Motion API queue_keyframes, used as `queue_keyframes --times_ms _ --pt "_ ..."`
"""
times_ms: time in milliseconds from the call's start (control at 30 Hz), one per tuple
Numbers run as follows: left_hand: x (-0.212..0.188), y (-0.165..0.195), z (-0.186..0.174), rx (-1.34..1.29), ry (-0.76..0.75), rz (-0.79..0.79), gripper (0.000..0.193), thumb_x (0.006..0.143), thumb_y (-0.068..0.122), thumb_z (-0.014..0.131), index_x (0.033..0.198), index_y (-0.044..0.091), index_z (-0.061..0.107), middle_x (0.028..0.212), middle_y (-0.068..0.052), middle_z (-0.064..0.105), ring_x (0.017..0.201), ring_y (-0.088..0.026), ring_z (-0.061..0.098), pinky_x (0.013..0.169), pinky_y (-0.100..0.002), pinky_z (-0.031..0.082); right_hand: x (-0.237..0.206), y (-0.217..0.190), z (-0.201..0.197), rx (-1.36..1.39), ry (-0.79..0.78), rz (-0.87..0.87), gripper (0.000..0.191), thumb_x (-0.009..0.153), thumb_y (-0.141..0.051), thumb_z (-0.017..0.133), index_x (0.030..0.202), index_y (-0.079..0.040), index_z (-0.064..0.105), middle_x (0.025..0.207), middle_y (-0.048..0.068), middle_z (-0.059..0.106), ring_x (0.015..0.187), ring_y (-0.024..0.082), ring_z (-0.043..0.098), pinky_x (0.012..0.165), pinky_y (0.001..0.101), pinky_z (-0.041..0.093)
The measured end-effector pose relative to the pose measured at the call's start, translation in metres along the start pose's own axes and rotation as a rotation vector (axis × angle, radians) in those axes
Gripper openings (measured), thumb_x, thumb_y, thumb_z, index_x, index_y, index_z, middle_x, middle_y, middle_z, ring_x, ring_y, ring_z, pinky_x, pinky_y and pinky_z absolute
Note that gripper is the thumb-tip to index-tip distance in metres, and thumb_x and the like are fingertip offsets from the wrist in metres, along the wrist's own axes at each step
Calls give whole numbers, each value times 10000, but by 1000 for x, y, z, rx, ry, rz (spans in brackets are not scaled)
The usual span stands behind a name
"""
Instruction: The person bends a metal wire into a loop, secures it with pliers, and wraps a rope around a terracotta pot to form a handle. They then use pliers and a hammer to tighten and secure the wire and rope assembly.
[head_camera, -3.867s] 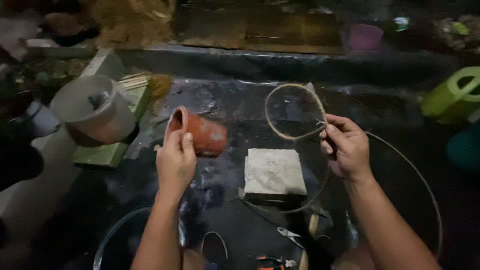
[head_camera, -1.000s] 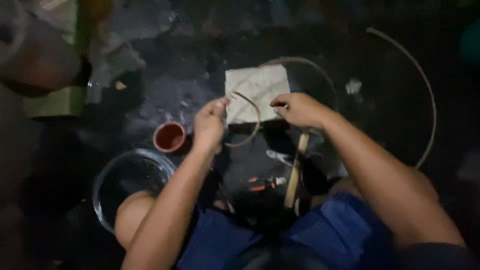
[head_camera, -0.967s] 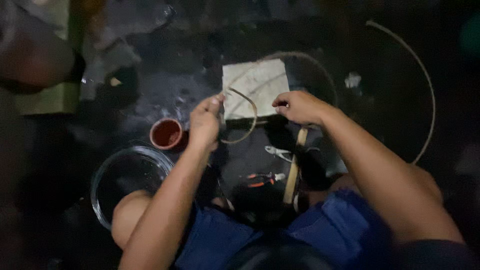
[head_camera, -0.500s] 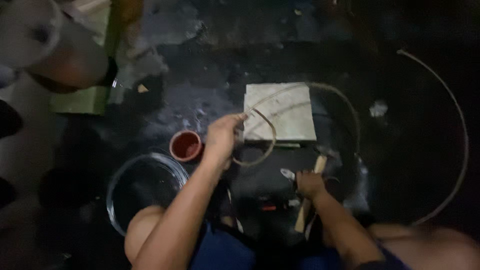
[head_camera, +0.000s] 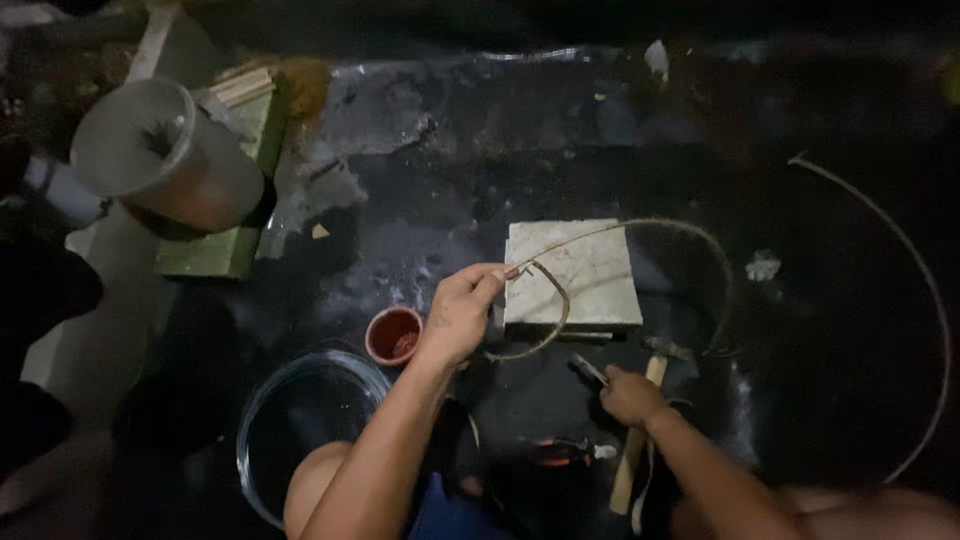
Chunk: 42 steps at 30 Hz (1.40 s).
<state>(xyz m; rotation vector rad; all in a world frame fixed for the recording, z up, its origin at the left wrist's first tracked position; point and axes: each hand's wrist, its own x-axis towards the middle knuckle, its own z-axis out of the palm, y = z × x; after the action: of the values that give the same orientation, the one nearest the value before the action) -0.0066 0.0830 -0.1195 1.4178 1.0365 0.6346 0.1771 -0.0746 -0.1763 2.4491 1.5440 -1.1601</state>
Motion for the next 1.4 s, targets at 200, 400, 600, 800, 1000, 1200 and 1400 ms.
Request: queue_keyframes --times_ms 200,400,600,800,1000,1200,1400 --pt "-7 23 -4 5 -2 173 341 1005 266 590 1163 5 741 1042 -61 772 958 -124 674 872 -279 523 3 -1 -57 456 365 -150 257 908 -202 646 1110 -46 675 876 138 715 820 270 693 746 418 526" --pt "-6 25 0 -360 -8 8 313 1021 226 595 1193 10 742 897 -40 715 682 -101 553 583 -251 426 -18 6 -111 632 311 -145 293 972 -223 590 1217 -97 689 800 65 668 667 173 610 622 355 507" --pt "-6 14 28 -366 44 39 310 1026 235 600 1177 10 750 644 45 505 480 -31 380 425 -228 300 -51 -2 -122 646 363 -284 317 961 -258 576 1232 -124 671 855 37 716 727 116 666 654 315 555" --pt "-19 2 44 -459 -28 -130 290 1006 248 598 1153 44 743 680 77 447 506 -29 351 422 -222 277 -13 -37 -99 667 506 -249 256 969 -276 652 1153 -102 696 782 60 683 640 145 578 578 334 467" --pt "-23 -8 48 -256 66 -149 263 958 197 611 1071 10 758 730 64 575 604 -47 476 508 -220 382 0 -54 -70 954 469 -309 252 872 -263 756 1001 -65 668 760 4 731 609 127 584 555 327 474" --pt "-24 -15 47 -356 76 -186 205 959 202 630 1034 37 726 687 32 508 536 -67 412 459 -249 330 5 -62 -57 739 754 -237 345 818 -305 838 936 -37 656 782 82 736 705 180 719 655 340 559" --pt "-23 -10 40 -335 28 -110 220 1004 162 617 1074 -27 704 767 -1 609 520 -33 409 444 -217 311 4 -69 -48 710 837 -176 394 810 -353 836 929 -37 633 800 118 730 738 267 725 676 392 553"
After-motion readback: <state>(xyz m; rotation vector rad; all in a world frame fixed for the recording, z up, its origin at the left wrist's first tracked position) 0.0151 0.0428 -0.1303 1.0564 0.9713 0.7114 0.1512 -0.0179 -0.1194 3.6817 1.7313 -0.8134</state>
